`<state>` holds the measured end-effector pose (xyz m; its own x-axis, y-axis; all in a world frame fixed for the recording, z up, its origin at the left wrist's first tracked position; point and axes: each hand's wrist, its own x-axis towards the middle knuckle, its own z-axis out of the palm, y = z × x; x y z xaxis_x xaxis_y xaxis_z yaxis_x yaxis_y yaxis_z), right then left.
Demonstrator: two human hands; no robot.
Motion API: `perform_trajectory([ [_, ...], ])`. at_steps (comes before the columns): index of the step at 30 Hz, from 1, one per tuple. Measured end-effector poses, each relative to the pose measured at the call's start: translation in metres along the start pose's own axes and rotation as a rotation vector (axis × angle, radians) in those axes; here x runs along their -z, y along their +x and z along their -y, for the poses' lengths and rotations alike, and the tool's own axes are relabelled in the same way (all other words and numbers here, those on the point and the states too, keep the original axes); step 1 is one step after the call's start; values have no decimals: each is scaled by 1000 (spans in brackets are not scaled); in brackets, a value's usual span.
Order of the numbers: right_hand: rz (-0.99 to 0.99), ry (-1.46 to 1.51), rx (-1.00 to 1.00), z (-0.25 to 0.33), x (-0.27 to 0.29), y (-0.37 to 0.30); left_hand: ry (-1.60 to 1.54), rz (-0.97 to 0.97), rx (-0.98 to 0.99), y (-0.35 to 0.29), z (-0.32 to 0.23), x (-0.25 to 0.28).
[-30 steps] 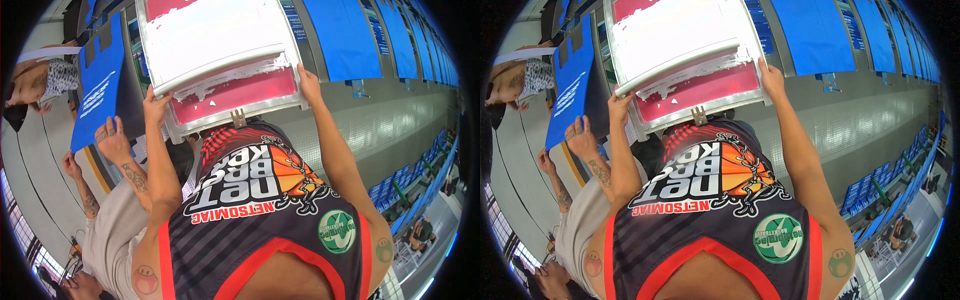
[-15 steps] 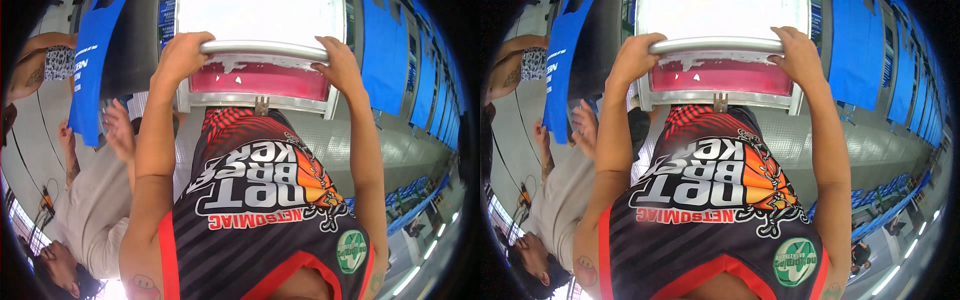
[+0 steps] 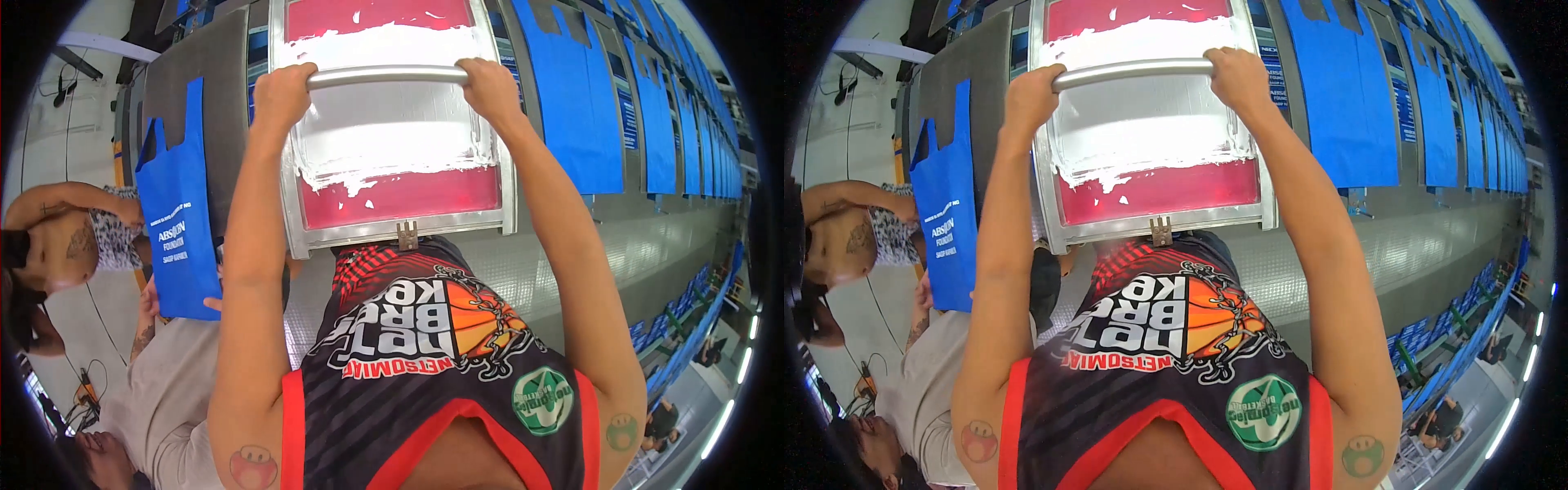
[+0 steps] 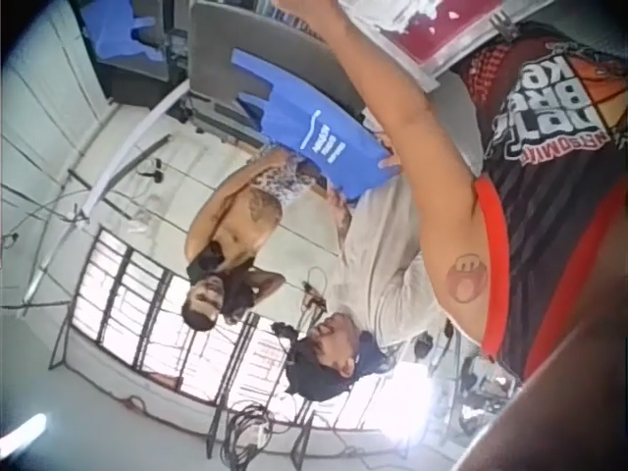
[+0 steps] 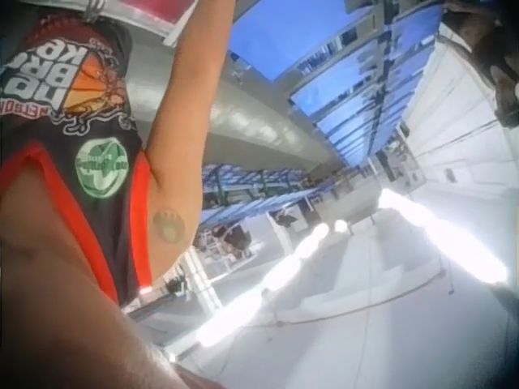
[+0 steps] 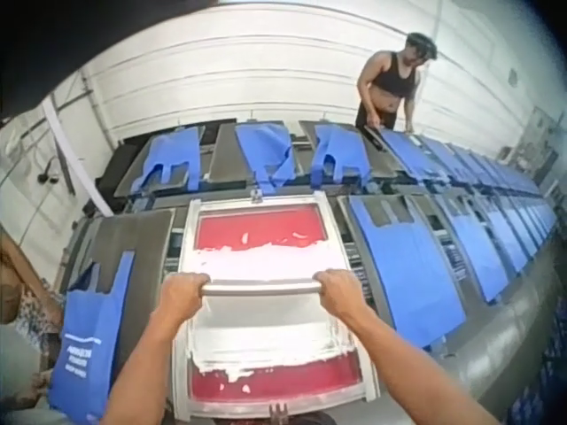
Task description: Using a squeegee and screen to print a logo onto blue fabric panels at a production station.
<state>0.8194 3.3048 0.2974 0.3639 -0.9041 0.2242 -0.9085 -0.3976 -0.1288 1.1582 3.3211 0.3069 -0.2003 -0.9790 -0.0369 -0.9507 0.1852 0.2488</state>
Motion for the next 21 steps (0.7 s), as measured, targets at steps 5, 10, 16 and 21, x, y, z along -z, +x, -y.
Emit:
perform_trajectory([
  [5, 103, -103, 55, 3, -35, -37, 91, -417, -255, -45, 2, -85],
  [10, 176, 116, 19, 34, 43, -96, -119, -134, -155, -115, -24, -12],
  [16, 513, -35, -165, 44, 43, -113, -142, 123, -36, -130, -33, -13],
  [21, 67, -70, -54, 13, -12, -97, 12, -120, -108, -90, -14, -66],
])
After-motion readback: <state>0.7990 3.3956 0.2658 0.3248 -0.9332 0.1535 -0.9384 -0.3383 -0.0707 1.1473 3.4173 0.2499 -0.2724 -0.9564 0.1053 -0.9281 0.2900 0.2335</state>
